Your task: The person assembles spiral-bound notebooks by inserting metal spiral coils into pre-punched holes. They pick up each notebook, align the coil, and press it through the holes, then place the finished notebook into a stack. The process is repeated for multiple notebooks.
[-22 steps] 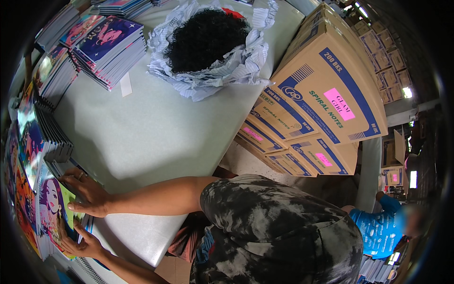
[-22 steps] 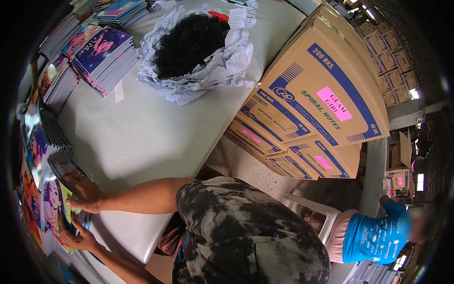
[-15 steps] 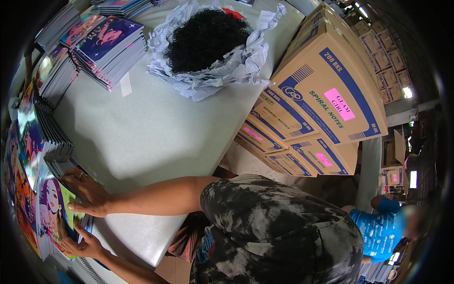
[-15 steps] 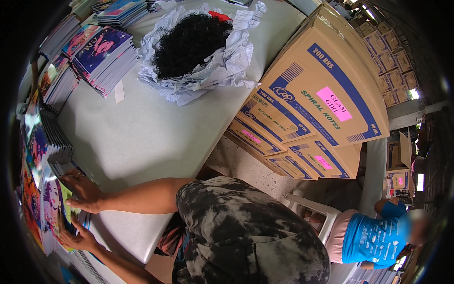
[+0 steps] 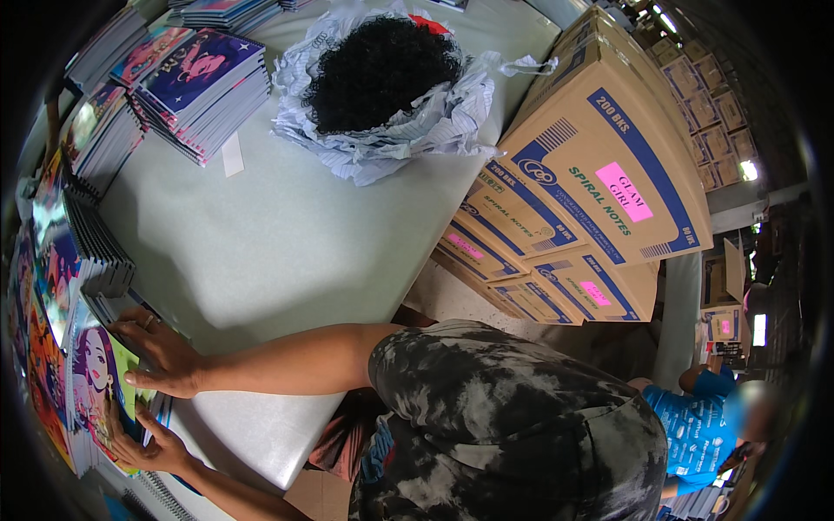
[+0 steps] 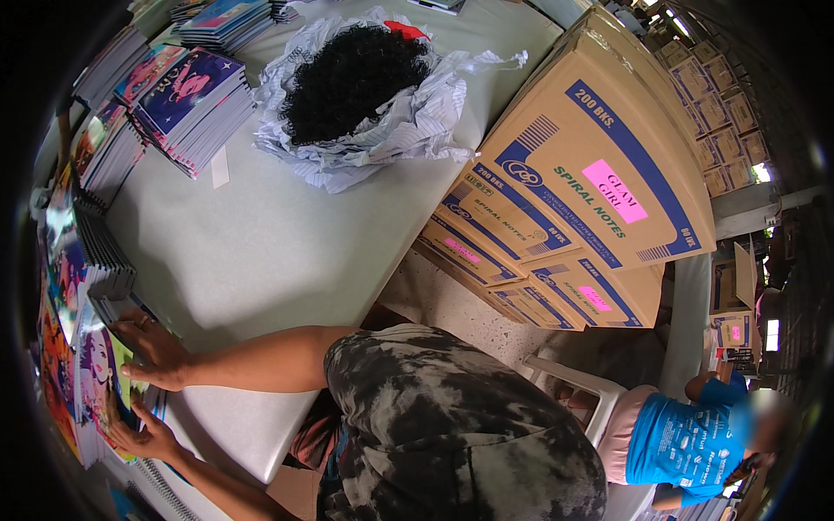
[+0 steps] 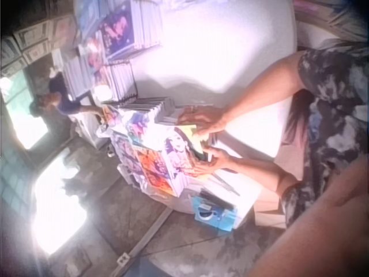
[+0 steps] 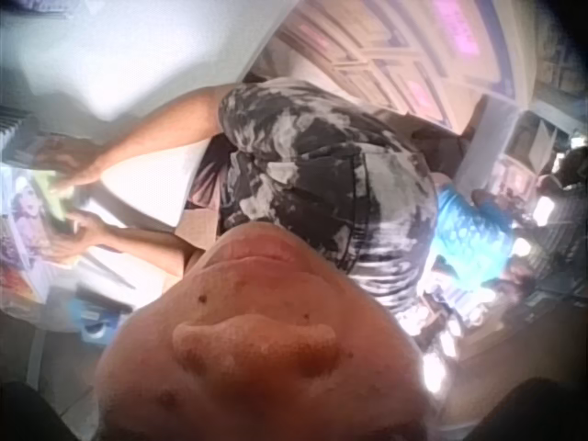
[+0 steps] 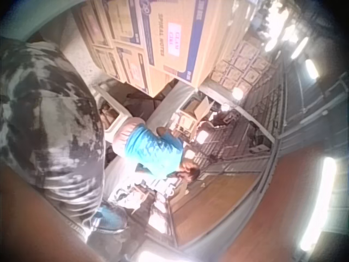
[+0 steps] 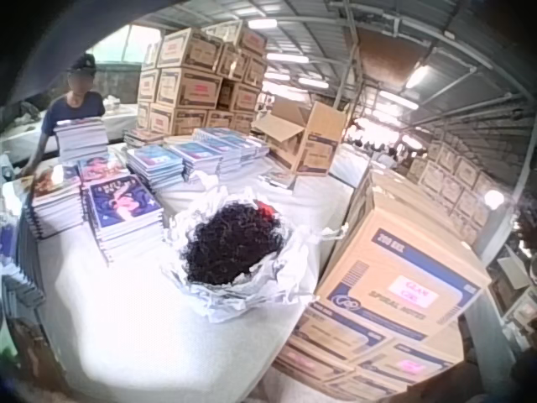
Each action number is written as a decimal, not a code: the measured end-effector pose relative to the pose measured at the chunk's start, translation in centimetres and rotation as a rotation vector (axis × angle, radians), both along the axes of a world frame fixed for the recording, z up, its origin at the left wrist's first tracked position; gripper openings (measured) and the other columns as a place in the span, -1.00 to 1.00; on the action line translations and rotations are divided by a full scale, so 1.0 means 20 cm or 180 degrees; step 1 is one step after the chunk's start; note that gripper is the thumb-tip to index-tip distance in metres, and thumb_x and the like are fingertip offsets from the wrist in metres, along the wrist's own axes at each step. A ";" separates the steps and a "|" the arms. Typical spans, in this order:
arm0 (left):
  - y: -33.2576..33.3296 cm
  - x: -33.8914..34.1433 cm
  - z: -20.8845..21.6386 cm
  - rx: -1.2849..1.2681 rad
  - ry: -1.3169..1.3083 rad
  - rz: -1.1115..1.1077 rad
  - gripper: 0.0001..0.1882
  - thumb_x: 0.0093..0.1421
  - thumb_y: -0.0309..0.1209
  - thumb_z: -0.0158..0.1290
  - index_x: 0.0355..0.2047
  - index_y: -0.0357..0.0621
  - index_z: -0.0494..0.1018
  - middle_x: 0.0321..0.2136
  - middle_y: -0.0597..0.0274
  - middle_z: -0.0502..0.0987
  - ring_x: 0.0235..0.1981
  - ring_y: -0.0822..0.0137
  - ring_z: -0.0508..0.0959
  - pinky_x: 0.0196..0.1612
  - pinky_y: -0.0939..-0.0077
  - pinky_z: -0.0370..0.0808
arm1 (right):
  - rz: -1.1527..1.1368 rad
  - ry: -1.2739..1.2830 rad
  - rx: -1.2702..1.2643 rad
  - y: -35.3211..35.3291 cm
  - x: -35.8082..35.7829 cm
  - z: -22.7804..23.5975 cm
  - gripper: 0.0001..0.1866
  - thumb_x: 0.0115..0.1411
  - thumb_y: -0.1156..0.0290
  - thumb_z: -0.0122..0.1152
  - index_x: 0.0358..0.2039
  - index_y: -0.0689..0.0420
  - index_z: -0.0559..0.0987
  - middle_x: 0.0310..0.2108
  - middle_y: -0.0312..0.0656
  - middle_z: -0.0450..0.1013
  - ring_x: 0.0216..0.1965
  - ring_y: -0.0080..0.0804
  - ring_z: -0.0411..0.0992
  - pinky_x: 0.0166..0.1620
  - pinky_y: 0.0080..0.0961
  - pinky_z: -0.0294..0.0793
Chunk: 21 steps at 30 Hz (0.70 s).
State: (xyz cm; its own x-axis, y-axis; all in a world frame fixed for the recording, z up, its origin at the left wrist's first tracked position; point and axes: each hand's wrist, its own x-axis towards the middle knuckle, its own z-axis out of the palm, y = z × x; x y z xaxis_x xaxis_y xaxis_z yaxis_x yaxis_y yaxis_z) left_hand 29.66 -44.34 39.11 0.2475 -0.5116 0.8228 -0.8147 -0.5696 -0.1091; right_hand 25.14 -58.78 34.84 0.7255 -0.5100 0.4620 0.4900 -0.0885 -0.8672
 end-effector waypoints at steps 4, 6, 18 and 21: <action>0.00 0.00 0.01 0.0000 -0.0004 -0.0023 -0.66 0.15 -0.22 0.03 -0.22 -0.25 0.46 -0.24 0.16 0.54 -0.23 0.19 0.52 -0.10 0.35 0.37 | -0.0013 -0.0024 -0.0013 0.00 0.00 0.00 -0.16 0.00 -0.27 -0.07 0.04 0.25 0.26 -0.04 0.05 0.13 0.05 -0.03 0.11 0.10 -0.19 0.09; 0.00 0.01 0.00 -0.0082 0.0067 -0.0011 -0.68 0.14 -0.20 0.02 -0.25 -0.21 0.47 -0.24 0.21 0.54 -0.19 0.21 0.50 -0.06 0.34 0.33 | -0.0030 -0.0031 -0.0024 0.00 0.00 0.00 -0.16 0.00 -0.27 -0.07 0.04 0.25 0.26 -0.04 0.06 0.13 0.05 -0.03 0.11 0.10 -0.19 0.09; -0.04 -0.08 -0.01 -0.0320 0.0598 0.0000 -0.71 0.09 -0.35 0.07 -0.19 -0.24 0.45 -0.20 0.12 0.51 -0.20 0.19 0.48 -0.10 0.37 0.31 | -0.0221 0.0098 -0.0266 0.02 0.01 -0.04 -0.31 0.06 -0.05 -0.02 0.04 0.24 0.24 -0.02 0.07 0.16 0.09 -0.02 0.07 0.14 -0.20 0.01; -0.06 -0.10 0.06 -0.0364 0.0604 0.0062 -0.69 0.01 -0.34 0.10 -0.22 -0.19 0.45 -0.21 0.12 0.51 -0.20 0.16 0.47 -0.07 0.36 0.25 | -0.0173 -0.0193 -0.0405 0.00 0.02 -0.01 -0.37 0.08 0.00 -0.02 0.02 0.23 0.27 0.00 0.05 0.18 0.09 -0.03 0.09 0.13 -0.21 0.04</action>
State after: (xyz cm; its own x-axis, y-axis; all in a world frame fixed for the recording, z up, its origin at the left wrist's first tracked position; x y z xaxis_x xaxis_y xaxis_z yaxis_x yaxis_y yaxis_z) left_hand 27.66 -45.53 40.34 0.4123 -0.4114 0.8129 -0.8032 -0.5853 0.1112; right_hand 25.53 -58.81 34.72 0.6672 -0.4824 0.5675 0.5326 -0.2236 -0.8163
